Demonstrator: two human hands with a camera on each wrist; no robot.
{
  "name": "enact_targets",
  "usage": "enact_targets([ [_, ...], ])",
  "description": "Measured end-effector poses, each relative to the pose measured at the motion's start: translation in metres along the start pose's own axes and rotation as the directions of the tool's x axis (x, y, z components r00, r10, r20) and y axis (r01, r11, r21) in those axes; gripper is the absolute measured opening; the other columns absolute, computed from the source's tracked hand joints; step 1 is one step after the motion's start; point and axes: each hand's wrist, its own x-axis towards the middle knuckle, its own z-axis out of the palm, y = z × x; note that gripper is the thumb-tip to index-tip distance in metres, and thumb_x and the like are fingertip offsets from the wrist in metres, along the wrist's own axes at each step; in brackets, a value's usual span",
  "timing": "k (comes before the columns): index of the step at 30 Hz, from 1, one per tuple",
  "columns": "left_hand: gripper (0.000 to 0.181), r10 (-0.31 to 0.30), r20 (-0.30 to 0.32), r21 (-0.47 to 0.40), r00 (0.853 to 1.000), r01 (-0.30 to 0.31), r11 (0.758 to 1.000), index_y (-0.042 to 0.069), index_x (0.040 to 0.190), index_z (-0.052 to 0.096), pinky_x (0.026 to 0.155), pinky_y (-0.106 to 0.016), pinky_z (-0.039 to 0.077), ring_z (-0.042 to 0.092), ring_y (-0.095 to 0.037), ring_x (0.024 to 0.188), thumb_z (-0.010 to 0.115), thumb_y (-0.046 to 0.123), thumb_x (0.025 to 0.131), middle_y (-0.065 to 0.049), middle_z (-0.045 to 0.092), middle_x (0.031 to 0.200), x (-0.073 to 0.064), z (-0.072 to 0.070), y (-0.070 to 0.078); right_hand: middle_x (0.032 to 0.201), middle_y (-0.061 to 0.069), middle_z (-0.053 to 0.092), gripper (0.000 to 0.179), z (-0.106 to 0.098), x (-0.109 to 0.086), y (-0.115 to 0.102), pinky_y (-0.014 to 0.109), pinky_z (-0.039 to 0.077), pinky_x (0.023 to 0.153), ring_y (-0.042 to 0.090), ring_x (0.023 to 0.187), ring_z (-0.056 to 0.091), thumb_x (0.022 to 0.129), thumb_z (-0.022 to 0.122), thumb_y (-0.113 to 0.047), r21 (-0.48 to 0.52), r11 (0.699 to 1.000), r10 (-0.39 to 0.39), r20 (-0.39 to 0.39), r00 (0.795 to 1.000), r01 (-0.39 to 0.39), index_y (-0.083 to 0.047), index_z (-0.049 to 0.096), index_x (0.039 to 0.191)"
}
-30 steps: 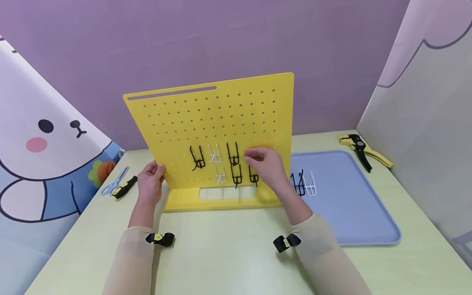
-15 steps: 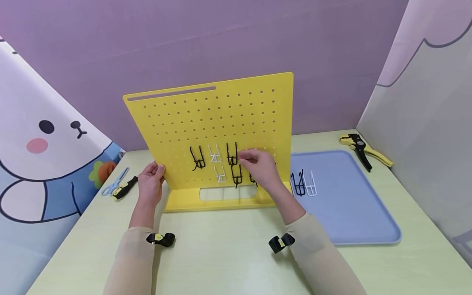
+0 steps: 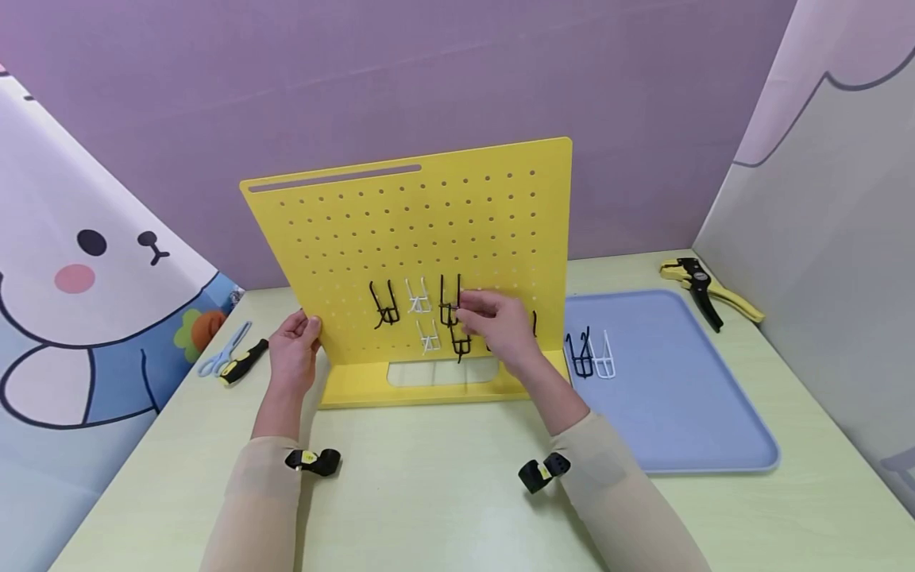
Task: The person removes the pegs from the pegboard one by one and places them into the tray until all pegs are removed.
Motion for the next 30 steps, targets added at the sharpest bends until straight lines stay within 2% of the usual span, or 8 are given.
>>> enact_targets([
  [9, 0.012, 0.007, -0.011, 0.005, 1.0, -0.007, 1.0, 0.013, 0.097, 0.073, 0.075, -0.021, 0.056, 0.066, -0.009, 0.079, 0.067, 0.002, 0.096, -0.001, 0.07, 0.087, -0.003, 0.003, 0.002, 0.115, 0.019, 0.071, 0.031, 0.003, 0.002, 0.002, 0.05, 0.054, 0.092, 0.022, 0.091, 0.071, 0.097, 0.069, -0.007, 0.037, 0.999, -0.006, -0.048, 0.999, 0.008, 0.003, 0.067, 0.126],
  [16, 0.013, -0.002, -0.001, -0.003, 1.0, 0.002, 1.0, 0.013, 0.098, 0.072, 0.076, -0.021, 0.056, 0.067, -0.009, 0.079, 0.066, 0.002, 0.096, -0.001, 0.071, 0.087, -0.003, 0.003, 0.002, 0.115, 0.018, 0.071, 0.029, 0.002, 0.002, 0.005, 0.048, 0.056, 0.088, 0.024, 0.092, 0.072, 0.096, 0.07, -0.007, 0.065, 0.998, 0.002, -0.081, 0.997, 0.003, 0.003, 0.069, 0.123],
  [19, 0.015, -0.01, 0.004, -0.005, 1.0, 0.01, 1.0, 0.014, 0.098, 0.072, 0.076, -0.021, 0.056, 0.067, -0.009, 0.079, 0.065, 0.001, 0.097, 0.001, 0.071, 0.086, -0.002, 0.003, 0.002, 0.116, 0.019, 0.071, 0.029, 0.002, 0.002, 0.006, 0.048, 0.056, 0.088, 0.028, 0.094, 0.072, 0.096, 0.07, -0.007, 0.061, 0.998, 0.003, -0.085, 0.996, 0.002, 0.004, 0.069, 0.123],
  [25, 0.017, -0.018, 0.003, -0.001, 1.0, 0.018, 1.0, 0.014, 0.098, 0.072, 0.076, -0.021, 0.056, 0.066, -0.009, 0.079, 0.064, -0.002, 0.097, 0.001, 0.07, 0.085, -0.001, 0.002, 0.003, 0.115, 0.019, 0.071, 0.028, 0.003, 0.0, 0.001, 0.052, 0.054, 0.091, 0.044, 0.102, 0.068, 0.095, 0.071, -0.005, 0.06, 0.998, 0.005, -0.074, 0.997, -0.001, 0.004, 0.069, 0.122],
  [30, 0.016, -0.016, -0.003, 0.011, 1.0, 0.016, 1.0, 0.014, 0.097, 0.072, 0.077, -0.021, 0.056, 0.067, -0.009, 0.079, 0.064, 0.0, 0.097, 0.001, 0.071, 0.085, -0.002, 0.002, 0.004, 0.117, 0.02, 0.07, 0.028, -0.001, -0.003, -0.006, 0.051, 0.054, 0.091, 0.045, 0.099, 0.068, 0.097, 0.068, -0.004, 0.045, 0.999, -0.026, -0.031, 0.999, 0.027, 0.006, 0.067, 0.123],
])
